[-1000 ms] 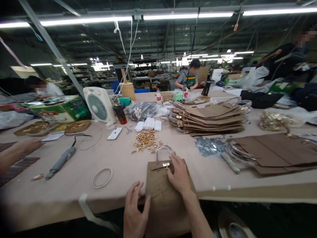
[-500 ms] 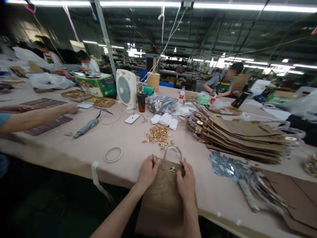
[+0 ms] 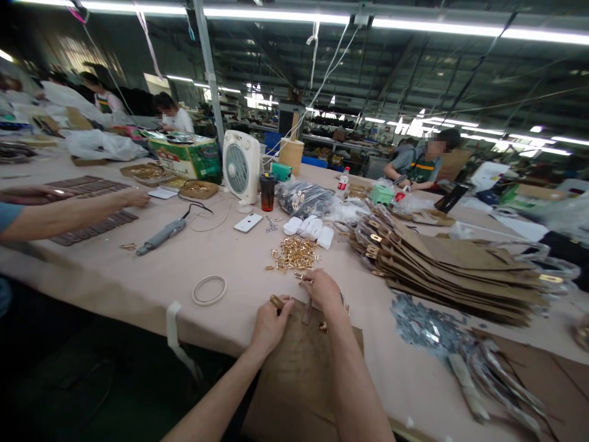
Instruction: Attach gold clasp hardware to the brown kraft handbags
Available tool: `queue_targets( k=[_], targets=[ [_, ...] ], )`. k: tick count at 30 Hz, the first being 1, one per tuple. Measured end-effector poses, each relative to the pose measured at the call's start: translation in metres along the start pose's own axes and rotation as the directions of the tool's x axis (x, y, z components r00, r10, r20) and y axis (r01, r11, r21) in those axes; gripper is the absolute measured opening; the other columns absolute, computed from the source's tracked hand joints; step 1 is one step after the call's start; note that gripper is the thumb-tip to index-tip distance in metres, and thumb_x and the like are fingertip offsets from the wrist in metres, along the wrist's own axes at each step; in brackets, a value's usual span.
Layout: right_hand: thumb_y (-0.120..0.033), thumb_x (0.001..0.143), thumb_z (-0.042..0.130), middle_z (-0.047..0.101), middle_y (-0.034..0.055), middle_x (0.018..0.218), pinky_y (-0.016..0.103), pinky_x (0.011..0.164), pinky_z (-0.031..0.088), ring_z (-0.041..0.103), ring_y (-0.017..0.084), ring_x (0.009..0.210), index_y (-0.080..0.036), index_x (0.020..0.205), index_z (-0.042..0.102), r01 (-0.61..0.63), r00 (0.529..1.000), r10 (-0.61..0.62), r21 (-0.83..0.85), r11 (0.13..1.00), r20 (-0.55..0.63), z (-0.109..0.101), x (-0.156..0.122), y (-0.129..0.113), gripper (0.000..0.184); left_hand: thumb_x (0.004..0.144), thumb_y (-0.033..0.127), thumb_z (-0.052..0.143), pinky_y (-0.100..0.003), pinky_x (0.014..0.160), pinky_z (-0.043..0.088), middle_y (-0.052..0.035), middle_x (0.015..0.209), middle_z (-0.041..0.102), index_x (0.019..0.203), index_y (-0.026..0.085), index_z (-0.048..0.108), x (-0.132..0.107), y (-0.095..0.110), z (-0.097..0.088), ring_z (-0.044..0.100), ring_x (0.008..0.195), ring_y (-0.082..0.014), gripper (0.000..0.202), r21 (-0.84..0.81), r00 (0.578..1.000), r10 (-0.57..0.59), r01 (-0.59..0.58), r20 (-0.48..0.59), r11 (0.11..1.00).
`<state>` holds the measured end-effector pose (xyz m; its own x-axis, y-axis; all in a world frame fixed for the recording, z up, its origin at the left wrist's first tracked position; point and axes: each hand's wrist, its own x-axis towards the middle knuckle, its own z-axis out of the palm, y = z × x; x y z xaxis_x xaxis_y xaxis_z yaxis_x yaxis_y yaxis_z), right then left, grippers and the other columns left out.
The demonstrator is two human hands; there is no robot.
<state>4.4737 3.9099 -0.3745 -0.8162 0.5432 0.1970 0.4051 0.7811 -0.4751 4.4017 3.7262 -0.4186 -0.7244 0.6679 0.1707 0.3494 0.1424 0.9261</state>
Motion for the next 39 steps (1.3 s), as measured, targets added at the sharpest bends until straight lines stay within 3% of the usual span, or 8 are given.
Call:
queue_targets(
  k=[6, 10, 14, 16, 19, 23, 32, 39],
  targets=[
    [-0.023, 0.084, 0.07, 0.076, 0.0036, 0.093, 0.031, 0.076, 0.048, 0.068, 0.021, 0.085, -0.027, 0.082, 0.078, -0.041, 0.999, 0.041, -0.034, 0.999, 0.018, 0.017, 0.005, 0.005, 0.009, 0.103, 0.042, 0.045, -0.032, 0.083, 0.049, -0.0074, 0.09, 0.077, 0.087, 0.021, 0.073, -0.001, 0.003, 0.001, 0.07, 0.088, -0.0234, 0.039, 0.017, 0.998, 0.055, -0.055, 0.014, 0.998],
    [-0.029, 0.091, 0.062, 0.074, 0.0057, 0.1, 0.036, 0.088, 0.05, 0.067, 0.021, 0.093, -0.023, 0.092, 0.073, -0.047, 0.984, 0.076, 0.18, 0.982, -0.159, 0.015, -0.002, 0.005, 0.013, 0.106, 0.046, 0.04, -0.03, 0.077, 0.045, -0.0052, 0.084, 0.075, 0.085, 0.022, 0.071, 0.001, 0.004, 0.005, 0.069, 0.083, -0.0219, 0.044, 0.02, 1.0, 0.016, -0.016, 0.01, 1.0],
    [-0.046, 0.088, 0.071, 0.073, 0.0042, 0.096, 0.037, 0.085, 0.055, 0.068, 0.021, 0.089, -0.021, 0.105, 0.067, 0.012, 0.879, 0.291, 0.628, 0.778, -0.377, 0.0, -0.017, 0.001, 0.031, 0.105, 0.048, 0.04, -0.03, 0.075, 0.045, -0.0037, 0.078, 0.074, 0.086, 0.021, 0.07, 0.012, 0.005, 0.013, 0.069, 0.078, -0.0209, 0.045, -0.062, 0.999, -0.041, 0.041, 0.007, 0.997],
    [-0.047, 0.08, 0.081, 0.073, 0.0035, 0.097, 0.036, 0.082, 0.056, 0.069, 0.02, 0.087, -0.021, 0.11, 0.067, 0.074, 0.843, 0.363, 0.754, 0.653, -0.397, -0.009, -0.031, -0.003, 0.043, 0.105, 0.046, 0.041, -0.03, 0.076, 0.047, -0.0049, 0.08, 0.074, 0.086, 0.019, 0.07, 0.02, 0.006, 0.018, 0.069, 0.08, -0.021, 0.043, -0.097, 0.997, -0.072, 0.07, -0.02, 0.993],
    [-0.045, 0.074, 0.087, 0.075, 0.0028, 0.095, 0.034, 0.081, 0.057, 0.069, 0.019, 0.085, -0.021, 0.104, 0.072, 0.047, 0.854, 0.399, 0.813, 0.581, -0.334, -0.012, -0.058, -0.013, 0.041, 0.103, 0.044, 0.042, -0.031, 0.082, 0.049, -0.0071, 0.087, 0.076, 0.091, 0.018, 0.073, 0.026, 0.006, 0.023, 0.07, 0.086, -0.0221, 0.042, -0.125, 0.994, -0.097, 0.09, -0.053, 0.988],
    [-0.046, 0.078, 0.084, 0.076, 0.0026, 0.084, 0.034, 0.077, 0.057, 0.068, 0.02, 0.08, -0.02, 0.089, 0.077, -0.067, 0.854, 0.436, 0.771, 0.634, -0.284, -0.003, -0.089, -0.028, 0.029, 0.104, 0.046, 0.043, -0.033, 0.088, 0.051, -0.0087, 0.096, 0.078, 0.098, 0.018, 0.074, 0.021, 0.003, 0.025, 0.071, 0.095, -0.0234, 0.042, -0.161, 0.995, -0.064, 0.051, -0.078, 0.986],
    [-0.042, 0.094, 0.067, 0.078, 0.0079, 0.106, 0.037, 0.087, 0.059, 0.072, 0.024, 0.095, -0.024, 0.106, 0.078, -0.038, 0.788, 0.322, 0.481, 0.876, -0.525, -0.008, -0.114, -0.057, 0.025, 0.105, 0.048, 0.043, -0.034, 0.089, 0.053, -0.0104, 0.103, 0.079, 0.106, 0.018, 0.074, 0.015, 0.005, 0.031, 0.073, 0.097, -0.0246, 0.043, -0.151, 0.996, -0.035, 0.021, -0.087, 0.988],
    [-0.045, 0.092, 0.069, 0.08, 0.0072, 0.102, 0.036, 0.08, 0.061, 0.074, 0.023, 0.089, -0.023, 0.106, 0.078, -0.126, 0.812, 0.437, 0.615, 0.778, -0.386, 0.023, -0.116, -0.044, 0.028, 0.105, 0.047, 0.042, -0.034, 0.088, 0.053, -0.0104, 0.102, 0.079, 0.108, 0.018, 0.074, 0.015, 0.003, 0.033, 0.073, 0.097, -0.0246, 0.043, -0.096, 0.994, -0.015, 0.005, -0.11, 0.995]
  ],
)
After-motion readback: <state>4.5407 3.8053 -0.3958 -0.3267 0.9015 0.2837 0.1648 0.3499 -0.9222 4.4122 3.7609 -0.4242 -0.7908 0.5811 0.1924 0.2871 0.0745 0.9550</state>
